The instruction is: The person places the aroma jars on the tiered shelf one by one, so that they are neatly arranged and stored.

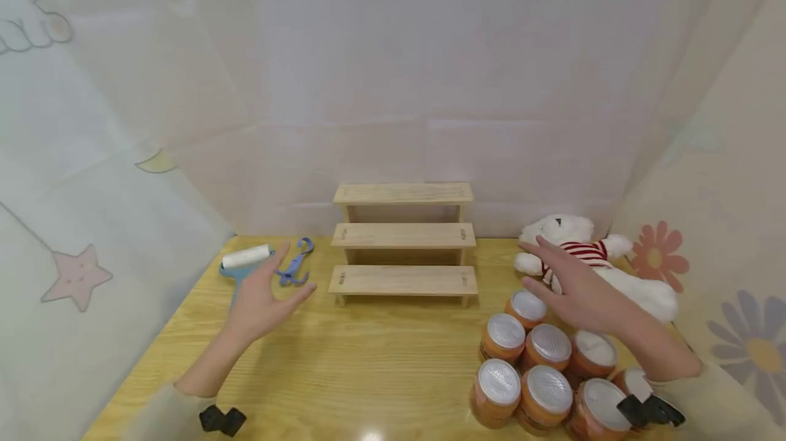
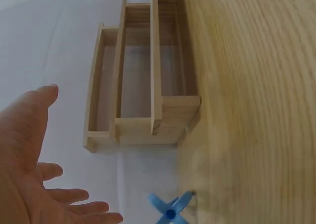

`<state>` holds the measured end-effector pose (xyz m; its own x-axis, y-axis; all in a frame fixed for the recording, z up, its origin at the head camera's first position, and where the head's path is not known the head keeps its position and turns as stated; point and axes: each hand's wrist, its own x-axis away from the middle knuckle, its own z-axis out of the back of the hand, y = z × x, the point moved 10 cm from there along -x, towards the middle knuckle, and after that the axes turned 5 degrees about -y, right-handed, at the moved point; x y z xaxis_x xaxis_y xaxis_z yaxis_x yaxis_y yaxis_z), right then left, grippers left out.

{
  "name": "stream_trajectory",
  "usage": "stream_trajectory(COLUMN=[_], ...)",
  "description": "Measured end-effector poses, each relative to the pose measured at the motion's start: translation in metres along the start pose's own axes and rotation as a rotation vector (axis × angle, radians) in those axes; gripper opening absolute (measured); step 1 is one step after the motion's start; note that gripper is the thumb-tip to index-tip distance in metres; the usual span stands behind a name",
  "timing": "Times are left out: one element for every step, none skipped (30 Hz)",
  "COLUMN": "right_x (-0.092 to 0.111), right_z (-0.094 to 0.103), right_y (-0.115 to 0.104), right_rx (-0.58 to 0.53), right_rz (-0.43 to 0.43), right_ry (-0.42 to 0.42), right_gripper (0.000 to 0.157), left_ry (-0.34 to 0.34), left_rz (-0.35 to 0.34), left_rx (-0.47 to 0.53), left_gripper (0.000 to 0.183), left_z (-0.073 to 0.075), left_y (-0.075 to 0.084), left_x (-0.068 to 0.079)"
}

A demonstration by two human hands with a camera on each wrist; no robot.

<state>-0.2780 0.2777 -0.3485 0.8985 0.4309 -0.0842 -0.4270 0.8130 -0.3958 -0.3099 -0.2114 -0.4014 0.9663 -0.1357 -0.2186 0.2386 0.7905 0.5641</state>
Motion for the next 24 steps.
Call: stream_trajectory(right_x=[-0.001, -0.003, -0.004, -0.005, -0.006, -0.007, -0.008, -0.008, -0.009, -0.010, -0.010, -0.011, -0.012, -0.012, -0.013, -0.014, -0.015, -0.016, -0.016, -0.017, -0.018, -0.019, -0.019, -0.020], right_z=[-0.002, -0.005, -0.007, -0.010, -0.013, -0.015, -0.017, -0.018, -0.020, -0.021, -0.023, -0.025, -0.027, -0.029, -0.031, -0.033, -0.035, -0.038, -0.039, -0.041, -0.042, -0.044, -0.045, -0.046], right_y=[-0.002, -0.004, -0.005, -0.007, -0.009, -0.010, -0.012, -0.013, -0.013, -0.013, -0.013, -0.012, -0.010, -0.008, -0.007, -0.005, -0.004, -0.003, -0.003, -0.003, -0.003, -0.004, -0.004, -0.004], right_rx=[0.006, 0.011, 0.014, 0.021, 0.027, 0.031, 0.038, 0.047, 0.049, 0.055, 0.058, 0.055, 0.053, 0.052, 0.049, 0.054, 0.047, 0.039, 0.043, 0.049, 0.048, 0.049, 0.055, 0.070], right_rz=[0.010, 0.024, 0.038, 0.056, 0.074, 0.090, 0.107, 0.121, 0.130, 0.138, 0.139, 0.138, 0.131, 0.123, 0.119, 0.115, 0.115, 0.115, 0.125, 0.136, 0.145, 0.155, 0.162, 0.169], right_ry=[-0.013, -0.024, -0.032, -0.040, -0.047, -0.049, -0.051, -0.052, -0.058, -0.063, -0.072, -0.082, -0.096, -0.108, -0.124, -0.135, -0.152, -0.165, -0.172, -0.176, -0.181, -0.183, -0.182, -0.178], right_gripper=[0.067, 0.066, 0.065, 0.063, 0.062, 0.061, 0.060, 0.058, 0.057, 0.055, 0.054, 0.053, 0.053, 0.051, 0.051, 0.050, 0.049, 0.048, 0.047, 0.046, 0.044, 0.042, 0.041, 0.039], left_ry=[-0.003, -0.003, -0.007, -0.018, -0.029, -0.043, -0.055, -0.066, -0.081, -0.091, -0.097, -0.102, -0.104, -0.103, -0.103, -0.104, -0.106, -0.109, -0.112, -0.115, -0.119, -0.118, -0.117, -0.113], left_rz=[0.002, 0.007, 0.012, 0.030, 0.048, 0.065, 0.079, 0.092, 0.107, 0.119, 0.126, 0.131, 0.134, 0.140, 0.146, 0.148, 0.150, 0.148, 0.145, 0.146, 0.144, 0.139, 0.139, 0.140], left_rx=[0.040, 0.068, 0.100, 0.121, 0.150, 0.178, 0.199, 0.223, 0.249, 0.273, 0.293, 0.306, 0.316, 0.329, 0.347, 0.367, 0.383, 0.400, 0.420, 0.439, 0.453, 0.463, 0.472, 0.473], left_gripper=[0.101, 0.101, 0.101, 0.102, 0.102, 0.102, 0.103, 0.103, 0.103, 0.103, 0.103, 0.103, 0.102, 0.102, 0.102, 0.102, 0.102, 0.101, 0.101, 0.100, 0.099, 0.098, 0.097, 0.096], left_z=[-0.006, -0.012, -0.019, -0.026, -0.033, -0.040, -0.047, -0.054, -0.061, -0.067, -0.071, -0.076, -0.080, -0.084, -0.087, -0.090, -0.093, -0.095, -0.098, -0.100, -0.102, -0.103, -0.104, -0.105], left_y=[-0.001, -0.002, -0.004, -0.006, -0.009, -0.011, -0.013, -0.015, -0.017, -0.018, -0.019, -0.020, -0.021, -0.022, -0.023, -0.023, -0.023, -0.023, -0.023, -0.023, -0.022, -0.021, -0.020, -0.019], left_x=[-0.002, -0.004, -0.005, -0.006, -0.007, -0.008, -0.008, -0.009, -0.010, -0.011, -0.012, -0.012, -0.014, -0.015, -0.016, -0.017, -0.017, -0.018, -0.019, -0.019, -0.020, -0.020, -0.021, -0.022])
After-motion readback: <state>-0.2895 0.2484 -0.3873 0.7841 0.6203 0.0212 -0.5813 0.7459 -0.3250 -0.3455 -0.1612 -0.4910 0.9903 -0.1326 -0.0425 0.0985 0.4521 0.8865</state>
